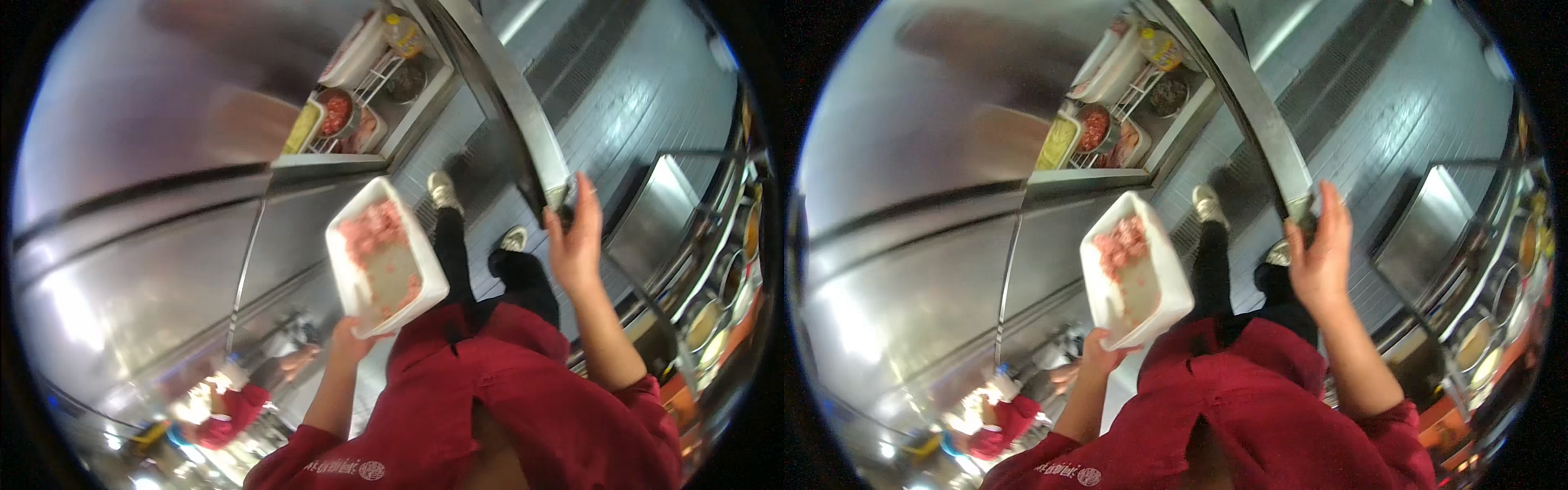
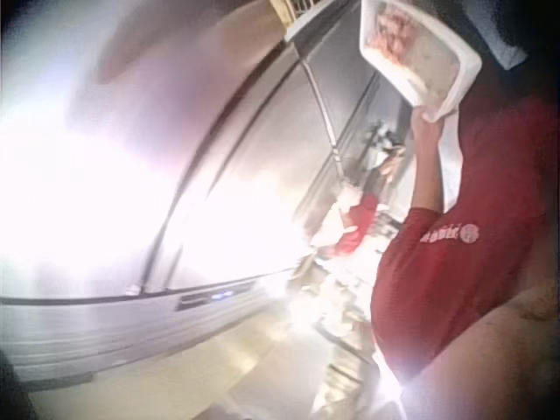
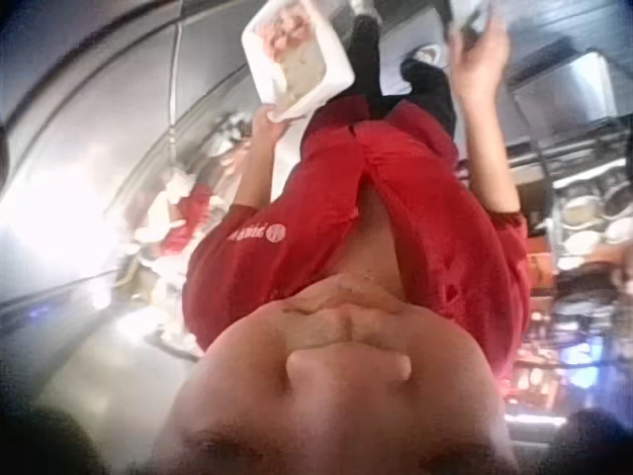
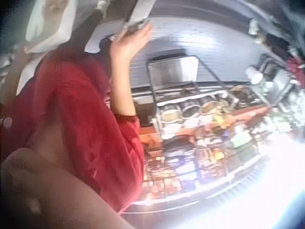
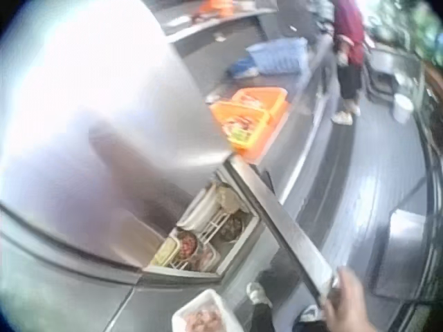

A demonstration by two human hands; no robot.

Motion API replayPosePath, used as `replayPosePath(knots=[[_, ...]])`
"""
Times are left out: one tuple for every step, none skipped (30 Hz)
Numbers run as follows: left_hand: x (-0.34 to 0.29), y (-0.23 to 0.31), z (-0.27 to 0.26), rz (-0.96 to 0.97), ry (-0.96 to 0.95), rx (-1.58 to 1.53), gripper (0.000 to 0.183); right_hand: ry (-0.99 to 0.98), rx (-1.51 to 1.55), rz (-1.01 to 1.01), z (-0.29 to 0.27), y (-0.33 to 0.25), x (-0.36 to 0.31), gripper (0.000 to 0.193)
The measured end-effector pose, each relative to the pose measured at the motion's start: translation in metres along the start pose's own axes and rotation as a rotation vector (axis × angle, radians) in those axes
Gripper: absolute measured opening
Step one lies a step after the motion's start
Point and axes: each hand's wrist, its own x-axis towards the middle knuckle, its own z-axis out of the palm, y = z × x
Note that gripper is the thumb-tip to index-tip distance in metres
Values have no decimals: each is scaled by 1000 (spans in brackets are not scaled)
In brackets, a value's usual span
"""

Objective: The person forms meatballs by hand from ground meat in a container, rolling them into balls and placing them into a metal bowl. After finishing, the person carries the container to a refrigerator, stores it, and washes their hands at a sink.

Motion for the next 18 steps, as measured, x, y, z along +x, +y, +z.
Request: replayPosePath(knots=[[-16,-12,-11,38,-57,-33,72,-69,156,26,8,-6,-6,67],[-34,-21,-13,78,-57,-52,72,-140,399,40,25,-4,-17,71],[-51,-29,-16,122,-51,-71,72,-215,603,55,37,-19,-25,75],[-72,-35,-32,171,-44,-59,72,-350,784,84,51,-35,-34,76],[-90,-36,-35,216,-31,-96,70,-458,969,224,65,-47,-43,76],[-110,-46,-44,258,21,-125,73,-549,1063,236,77,-56,-50,73],[-124,-55,-53,305,70,-158,77,-645,1153,244,85,-67,-50,71],[-137,-62,-56,365,16,-176,76,-758,1089,259,82,-85,-47,67],[-147,-68,-65,404,47,-200,76,-864,1021,280,74,-104,-45,64],[-156,-71,-73,416,57,-230,76,-964,950,303,70,-120,-44,61],[-165,-75,-78,425,73,-252,77,-1015,891,340,74,-121,-46,59],[-171,-80,-82,459,72,-260,74,-1068,827,373,83,-117,-49,57],[-177,-82,-84,491,74,-267,71,-1117,763,408,89,-114,-54,56],[-178,-82,-90,530,78,-275,69,-1243,746,486,88,-127,-62,58],[-180,-81,-97,551,35,-258,70,-1328,733,500,89,-138,-79,59],[-180,-77,-103,571,-6,-238,71,-1412,720,517,92,-150,-100,60],[-179,-71,-108,588,-50,-212,72,-1489,708,539,95,-162,-120,60],[-180,-62,-110,588,-79,-195,77,-1492,713,600,97,-181,-139,61]])
